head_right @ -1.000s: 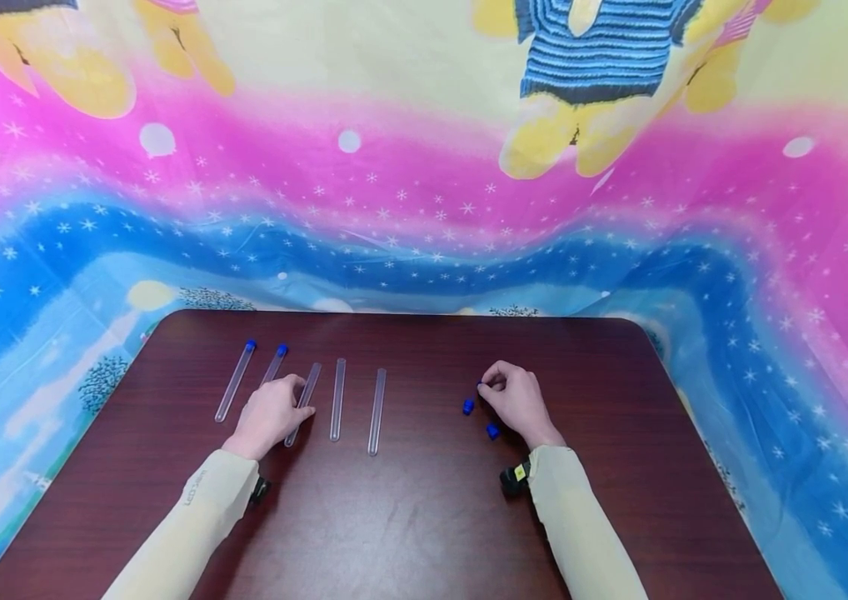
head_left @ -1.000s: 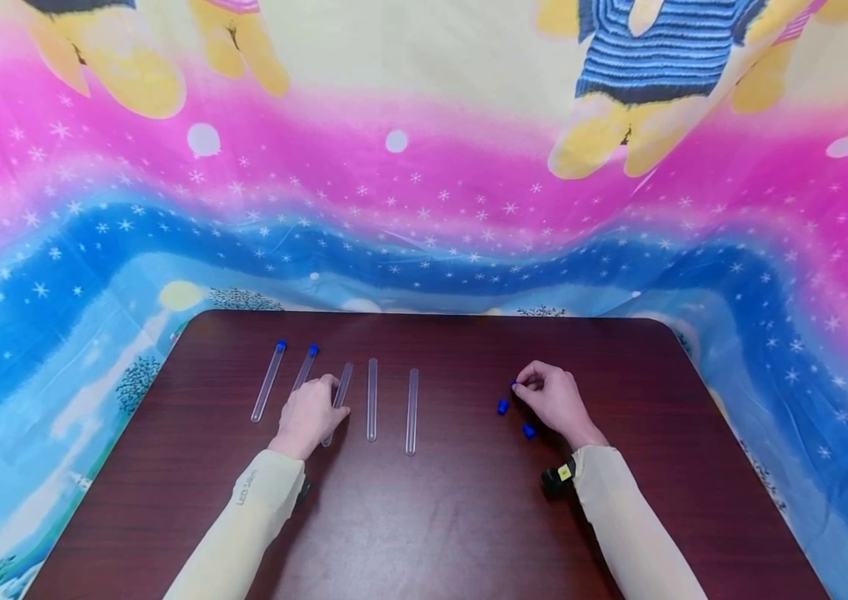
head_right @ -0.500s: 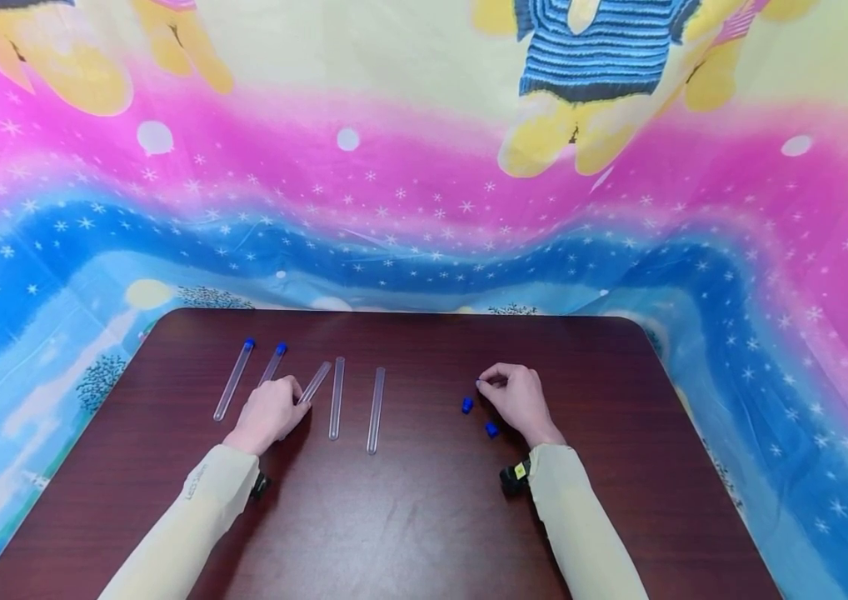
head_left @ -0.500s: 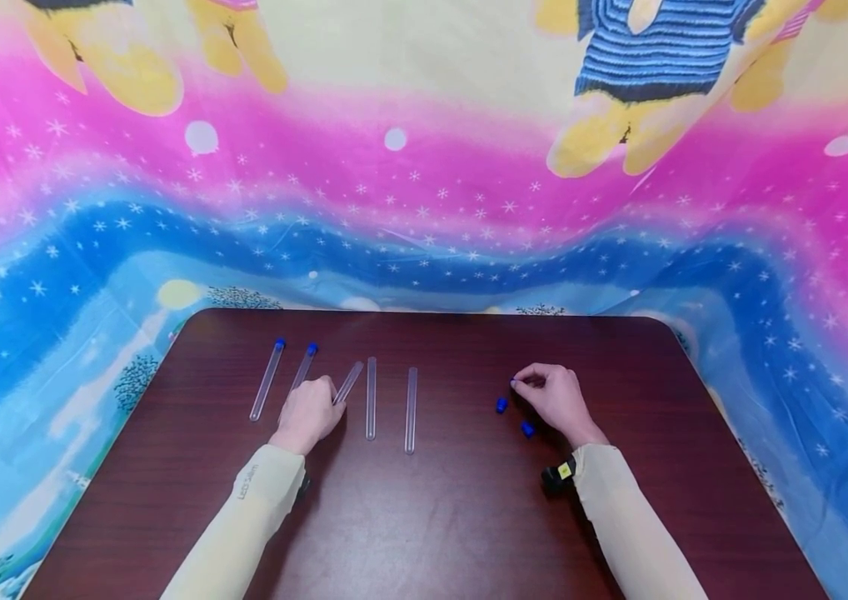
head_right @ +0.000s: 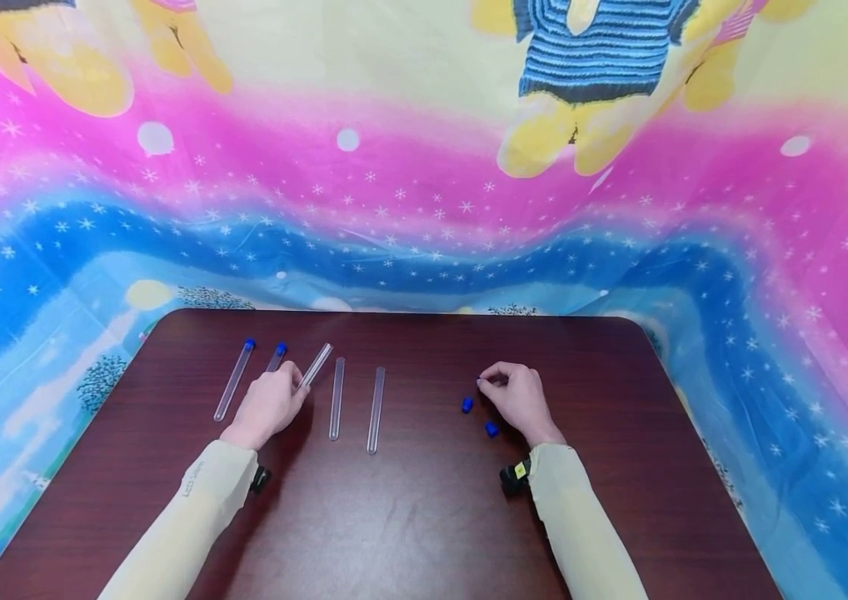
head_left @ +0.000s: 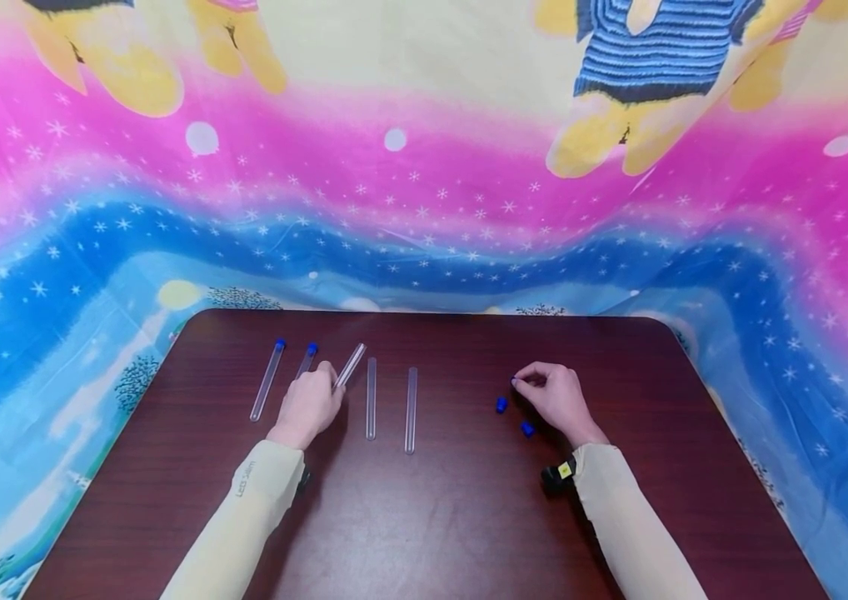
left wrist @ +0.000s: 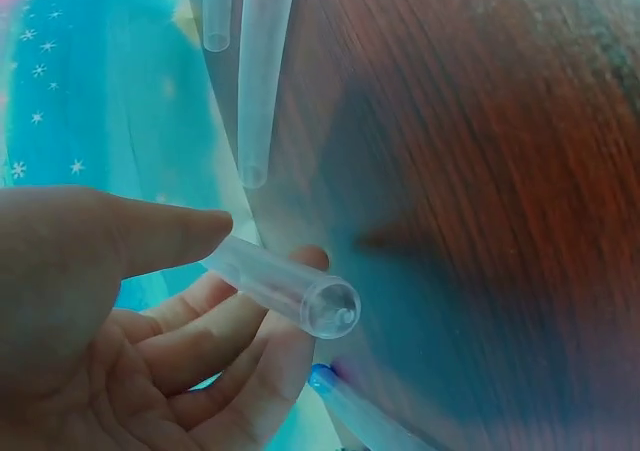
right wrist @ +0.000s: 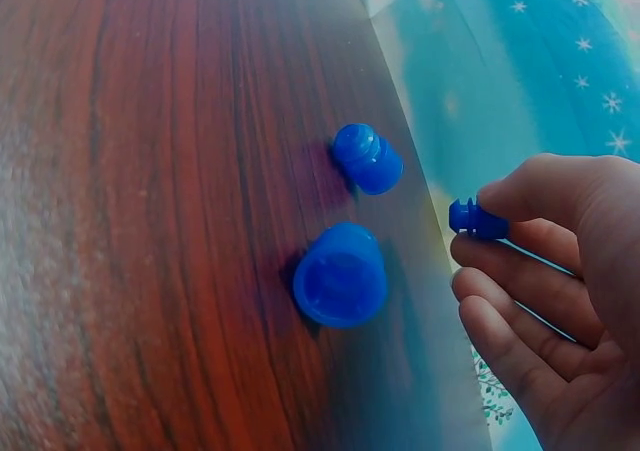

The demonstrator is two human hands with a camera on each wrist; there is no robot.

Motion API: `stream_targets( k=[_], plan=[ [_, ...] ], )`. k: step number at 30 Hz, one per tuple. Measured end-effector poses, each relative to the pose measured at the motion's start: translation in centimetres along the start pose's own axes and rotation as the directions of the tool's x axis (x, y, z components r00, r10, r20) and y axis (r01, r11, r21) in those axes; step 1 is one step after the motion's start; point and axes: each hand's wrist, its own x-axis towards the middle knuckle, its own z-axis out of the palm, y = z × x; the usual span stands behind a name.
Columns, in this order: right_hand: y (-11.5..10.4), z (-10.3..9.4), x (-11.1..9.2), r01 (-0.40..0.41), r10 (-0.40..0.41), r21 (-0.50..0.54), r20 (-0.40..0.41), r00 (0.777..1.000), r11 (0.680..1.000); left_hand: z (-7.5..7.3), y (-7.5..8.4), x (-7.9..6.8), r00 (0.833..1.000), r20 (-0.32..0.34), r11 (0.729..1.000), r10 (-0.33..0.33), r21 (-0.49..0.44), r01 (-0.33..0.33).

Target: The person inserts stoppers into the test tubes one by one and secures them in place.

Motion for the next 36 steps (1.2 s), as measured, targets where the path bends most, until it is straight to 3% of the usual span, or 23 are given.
stream_targets(
  k=[14,36],
  plan=[
    [0.3,0.2,-0.1,0.014,-0.014,0.004,-0.005,1.0,1.0,-0.1,0.4,0.1,0.992,-0.111,0.997,0.067,-0.029,-0.071],
    [0.0,0.0,0.1,0.011,-0.01,0.035,-0.032,0.999,0.999,0.1,1.1,0.5,0.975,-0.176,0.988,0.135,-0.048,-0.146]
  ],
)
